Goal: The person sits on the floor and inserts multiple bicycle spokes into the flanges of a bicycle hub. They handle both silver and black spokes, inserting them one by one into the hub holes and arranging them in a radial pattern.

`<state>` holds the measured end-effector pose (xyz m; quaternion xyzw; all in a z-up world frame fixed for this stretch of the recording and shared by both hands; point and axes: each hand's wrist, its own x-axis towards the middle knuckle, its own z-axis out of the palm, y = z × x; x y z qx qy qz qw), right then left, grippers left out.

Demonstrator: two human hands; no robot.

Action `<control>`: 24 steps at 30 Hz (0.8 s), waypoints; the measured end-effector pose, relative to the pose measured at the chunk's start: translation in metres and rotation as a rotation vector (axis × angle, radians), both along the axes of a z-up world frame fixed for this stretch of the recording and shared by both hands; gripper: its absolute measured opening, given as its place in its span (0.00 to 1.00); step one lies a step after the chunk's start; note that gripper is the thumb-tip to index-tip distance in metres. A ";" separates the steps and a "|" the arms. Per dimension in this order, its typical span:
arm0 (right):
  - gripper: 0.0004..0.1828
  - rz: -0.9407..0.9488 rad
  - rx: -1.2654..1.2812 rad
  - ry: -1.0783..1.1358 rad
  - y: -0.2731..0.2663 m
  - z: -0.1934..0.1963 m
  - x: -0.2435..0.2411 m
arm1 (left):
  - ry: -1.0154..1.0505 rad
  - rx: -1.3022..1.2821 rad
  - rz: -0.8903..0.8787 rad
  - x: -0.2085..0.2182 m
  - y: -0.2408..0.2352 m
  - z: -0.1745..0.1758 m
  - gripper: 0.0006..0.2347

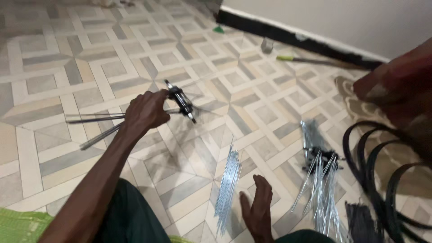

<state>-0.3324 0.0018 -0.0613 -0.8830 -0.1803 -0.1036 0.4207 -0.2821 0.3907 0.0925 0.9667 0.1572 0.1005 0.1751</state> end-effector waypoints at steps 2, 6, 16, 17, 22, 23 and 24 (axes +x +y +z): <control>0.44 0.024 -0.068 -0.137 0.006 0.016 -0.003 | 0.072 0.034 -0.090 -0.011 -0.019 0.046 0.30; 0.60 0.080 0.051 -0.229 0.015 0.064 -0.020 | 0.359 0.220 -0.289 -0.030 -0.060 0.114 0.27; 0.71 0.619 0.589 0.283 0.041 0.150 -0.021 | 0.811 0.617 -0.776 -0.063 -0.207 0.224 0.11; 0.67 0.692 0.687 0.366 0.038 0.145 -0.022 | 0.833 0.631 -0.794 -0.061 -0.211 0.230 0.11; 0.26 0.702 0.749 0.702 0.019 0.099 -0.048 | 0.898 0.619 -0.753 -0.023 -0.196 0.246 0.21; 0.28 0.573 0.754 0.727 0.015 0.087 -0.055 | 0.892 0.614 -0.780 -0.012 -0.188 0.244 0.20; 0.30 0.443 0.757 0.752 0.013 0.074 -0.064 | 0.885 0.610 -0.807 -0.001 -0.179 0.239 0.20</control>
